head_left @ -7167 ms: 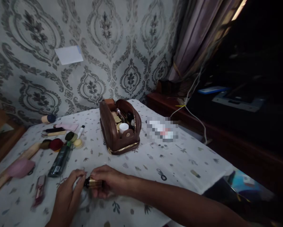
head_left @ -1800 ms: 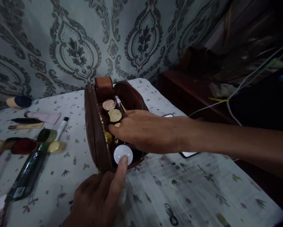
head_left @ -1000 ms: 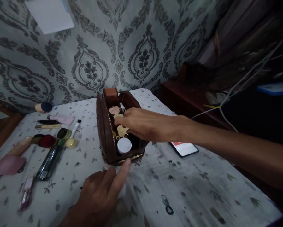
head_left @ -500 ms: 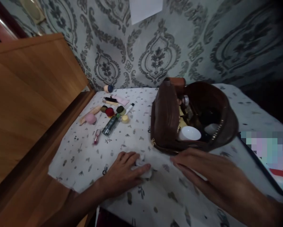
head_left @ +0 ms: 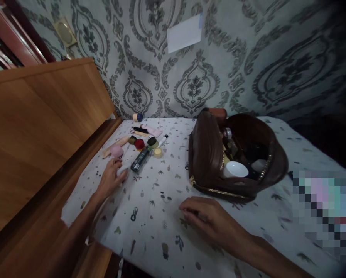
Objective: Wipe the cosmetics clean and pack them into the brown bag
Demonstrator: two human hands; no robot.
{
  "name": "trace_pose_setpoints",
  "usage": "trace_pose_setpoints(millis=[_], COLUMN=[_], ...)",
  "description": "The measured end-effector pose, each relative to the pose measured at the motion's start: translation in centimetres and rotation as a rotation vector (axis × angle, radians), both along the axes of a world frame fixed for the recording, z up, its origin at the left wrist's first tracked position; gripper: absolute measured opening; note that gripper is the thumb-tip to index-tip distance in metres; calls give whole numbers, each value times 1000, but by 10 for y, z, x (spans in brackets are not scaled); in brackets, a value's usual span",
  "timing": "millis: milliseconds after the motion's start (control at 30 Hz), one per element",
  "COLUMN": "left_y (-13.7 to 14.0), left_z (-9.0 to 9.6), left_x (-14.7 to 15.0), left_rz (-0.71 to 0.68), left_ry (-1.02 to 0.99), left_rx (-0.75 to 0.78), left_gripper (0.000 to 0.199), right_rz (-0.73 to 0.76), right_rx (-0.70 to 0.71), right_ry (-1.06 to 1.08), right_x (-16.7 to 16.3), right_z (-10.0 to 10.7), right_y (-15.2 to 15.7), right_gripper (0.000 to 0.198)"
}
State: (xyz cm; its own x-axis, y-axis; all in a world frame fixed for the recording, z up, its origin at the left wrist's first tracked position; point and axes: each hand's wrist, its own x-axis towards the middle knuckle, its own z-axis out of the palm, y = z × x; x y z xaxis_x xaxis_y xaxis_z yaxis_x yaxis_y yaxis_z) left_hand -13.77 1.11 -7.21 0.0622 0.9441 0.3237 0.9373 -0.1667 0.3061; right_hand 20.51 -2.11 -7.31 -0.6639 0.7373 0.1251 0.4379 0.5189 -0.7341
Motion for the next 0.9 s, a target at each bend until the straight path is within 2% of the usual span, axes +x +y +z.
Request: trace_pose_setpoints(millis=[67, 133, 200, 300, 500, 567, 667, 733, 800, 900], left_y=[9, 14, 15, 13, 7, 4, -4, -10, -14, -14], left_z=[-3, -9, -15, -21, -22, -16, -3, 5, 11, 9], left_x=[-6, -6, -4, -2, 0, 13, 46, 74, 98, 124], left_rz=[-25, -26, -48, -86, 9, 25, 24, -83, -199, -312], left_ry=[29, 58, 68, 34, -209, -356, -565, -617, -618, -587], left_rx=[-90, -162, -172, -83, 147, 204, 177, 144, 122, 130], left_gripper=[22, 34, 44, 40, 37, 36, 26, 23, 25, 28], right_rz=[3, 8, 11, 5, -83, -100, -94, -103, -122, -135], right_rx=[-64, -104, -159, -306, -551, -647, -764, -791, -811, -853], right_ry=[-15, -11, 23, 120, 314, 408, 607, 718, 811, 928], right_x=[-10, -20, -29, -43, -64, -71, -79, -82, -83, -80], right_z=[4, 8, 10, 9, -6, -15, -27, -34, -39, -45], right_y=[-1, -2, -4, -7, -15, -16, -18, -19, -19, -18], right_gripper=[21, 20, 20, 19, 12, 18, 50, 65, 70, 67])
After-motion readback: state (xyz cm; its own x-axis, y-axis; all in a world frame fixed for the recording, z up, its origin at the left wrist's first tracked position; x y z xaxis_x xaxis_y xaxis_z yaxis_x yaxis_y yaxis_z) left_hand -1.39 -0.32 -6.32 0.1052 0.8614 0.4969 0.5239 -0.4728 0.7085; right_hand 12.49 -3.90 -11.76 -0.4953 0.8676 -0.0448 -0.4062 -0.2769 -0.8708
